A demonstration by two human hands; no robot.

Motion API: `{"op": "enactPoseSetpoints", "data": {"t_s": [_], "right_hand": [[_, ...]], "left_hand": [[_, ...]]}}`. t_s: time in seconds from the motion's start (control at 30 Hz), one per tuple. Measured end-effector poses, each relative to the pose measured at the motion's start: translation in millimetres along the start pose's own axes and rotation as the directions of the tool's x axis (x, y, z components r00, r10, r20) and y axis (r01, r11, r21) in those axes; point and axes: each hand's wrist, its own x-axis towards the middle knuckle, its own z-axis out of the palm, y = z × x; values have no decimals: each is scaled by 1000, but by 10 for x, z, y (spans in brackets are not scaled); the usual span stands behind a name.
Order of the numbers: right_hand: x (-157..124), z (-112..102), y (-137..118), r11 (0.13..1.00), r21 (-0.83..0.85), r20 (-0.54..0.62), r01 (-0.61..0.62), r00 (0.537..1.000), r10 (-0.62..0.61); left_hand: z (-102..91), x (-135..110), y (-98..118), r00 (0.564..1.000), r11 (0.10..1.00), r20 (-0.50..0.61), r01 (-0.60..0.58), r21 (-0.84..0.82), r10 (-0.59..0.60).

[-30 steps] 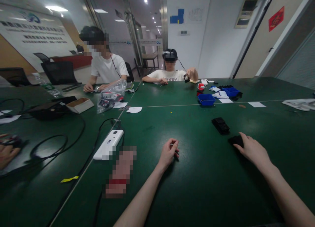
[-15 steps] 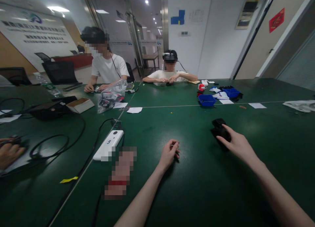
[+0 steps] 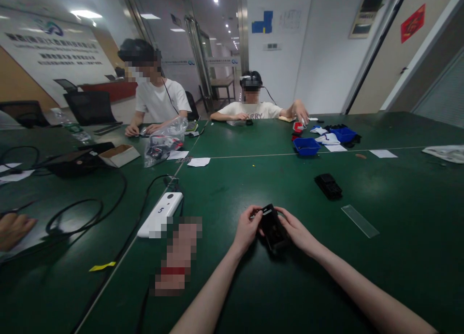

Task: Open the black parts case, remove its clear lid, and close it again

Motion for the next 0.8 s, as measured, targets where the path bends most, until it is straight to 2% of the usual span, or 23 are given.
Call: {"op": "enactPoseSetpoints", "data": {"t_s": [0.13,0.27,0.4,0.47,0.53,0.63,0.7,0.8], "right_hand": [[-35,-70,-29,993,8,88,-118,989,116],[-40,-115,-54,993,-64,114,-94,988,101],[-71,-222,-104,953,-304,84,0,996,27],[-104,-333,-138,891,-452,41,36,999,-19],[-145,-491,-165,812,-584,-25,19,999,-41],[-223,-808,-165,649,-754,-185,-106,981,-55],[-286,-1056,-118,530,-818,-302,-221,951,-70],[-382,-1410,21,345,-874,-413,-343,898,-153]], "left_hand": [[11,-11,16,1000,1000,-28,-2,31,3],[13,-10,16,1000,1000,-29,4,28,-3],[3,-1,-16,999,999,-28,29,31,-29],[0,2,-28,999,999,-34,39,25,-38],[-1,2,-32,998,999,-38,46,26,-45],[0,4,-34,998,998,-42,53,17,-52],[2,8,-37,998,998,-42,55,8,-55],[4,14,-42,998,999,-42,51,4,-51]]}}
